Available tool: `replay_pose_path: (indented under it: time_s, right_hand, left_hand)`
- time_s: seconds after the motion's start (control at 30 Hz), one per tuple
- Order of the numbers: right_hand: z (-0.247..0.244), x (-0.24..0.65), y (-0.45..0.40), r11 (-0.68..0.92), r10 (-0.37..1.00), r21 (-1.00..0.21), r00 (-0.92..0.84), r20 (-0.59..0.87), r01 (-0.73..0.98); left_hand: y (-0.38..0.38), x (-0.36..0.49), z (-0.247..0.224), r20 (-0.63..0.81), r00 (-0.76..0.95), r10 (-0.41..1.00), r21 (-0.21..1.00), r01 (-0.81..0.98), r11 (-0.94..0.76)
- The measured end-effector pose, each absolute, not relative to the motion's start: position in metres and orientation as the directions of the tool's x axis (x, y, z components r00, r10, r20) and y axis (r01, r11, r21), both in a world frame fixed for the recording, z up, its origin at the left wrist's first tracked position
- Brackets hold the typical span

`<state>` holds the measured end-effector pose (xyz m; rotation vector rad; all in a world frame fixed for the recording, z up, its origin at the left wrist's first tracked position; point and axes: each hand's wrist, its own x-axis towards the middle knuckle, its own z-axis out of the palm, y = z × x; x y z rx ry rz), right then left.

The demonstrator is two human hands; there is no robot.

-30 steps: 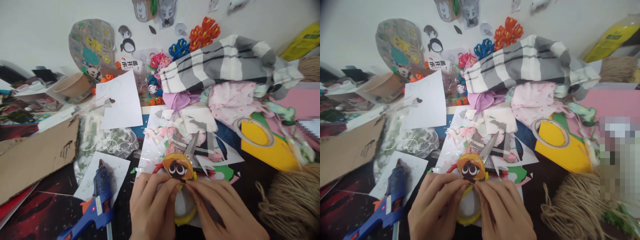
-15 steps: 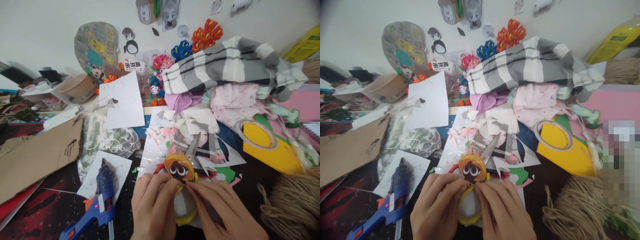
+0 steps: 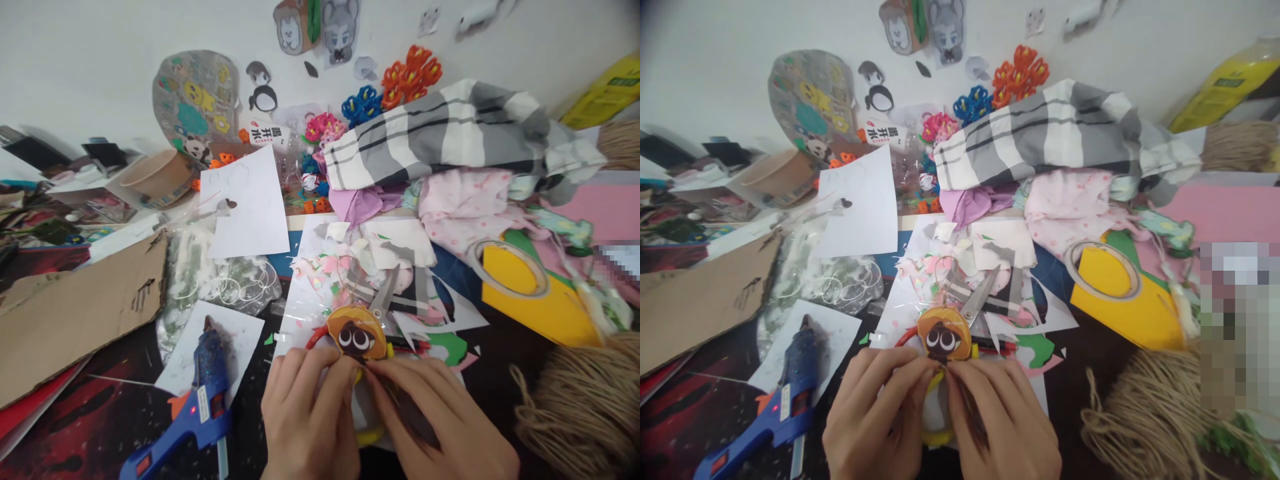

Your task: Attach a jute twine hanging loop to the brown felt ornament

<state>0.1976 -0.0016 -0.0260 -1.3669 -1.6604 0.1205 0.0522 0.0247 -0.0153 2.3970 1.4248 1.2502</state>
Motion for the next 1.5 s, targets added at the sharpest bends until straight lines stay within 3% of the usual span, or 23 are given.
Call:
replay_pose_path:
  time_s: [0.43, 0.67, 1.5]
  right_hand:
    - [-0.024, 0.197, -0.003, 0.387, 0.803, -0.613, 0.075, 0.591, 0.689]
    - [-0.025, 0.197, -0.004, 0.389, 0.81, -0.62, 0.068, 0.582, 0.681]
    - [-0.025, 0.195, -0.003, 0.313, 0.843, -0.593, 0.071, 0.533, 0.742]
  left_hand:
    - [0.027, 0.056, -0.013, 0.638, 0.221, 0.738, 0.414, 0.71, -0.57]
    - [0.032, 0.057, -0.005, 0.694, 0.302, 0.653, 0.272, 0.73, -0.627]
    - [0.029, 0.06, -0.007, 0.651, 0.275, 0.708, 0.282, 0.778, -0.562]
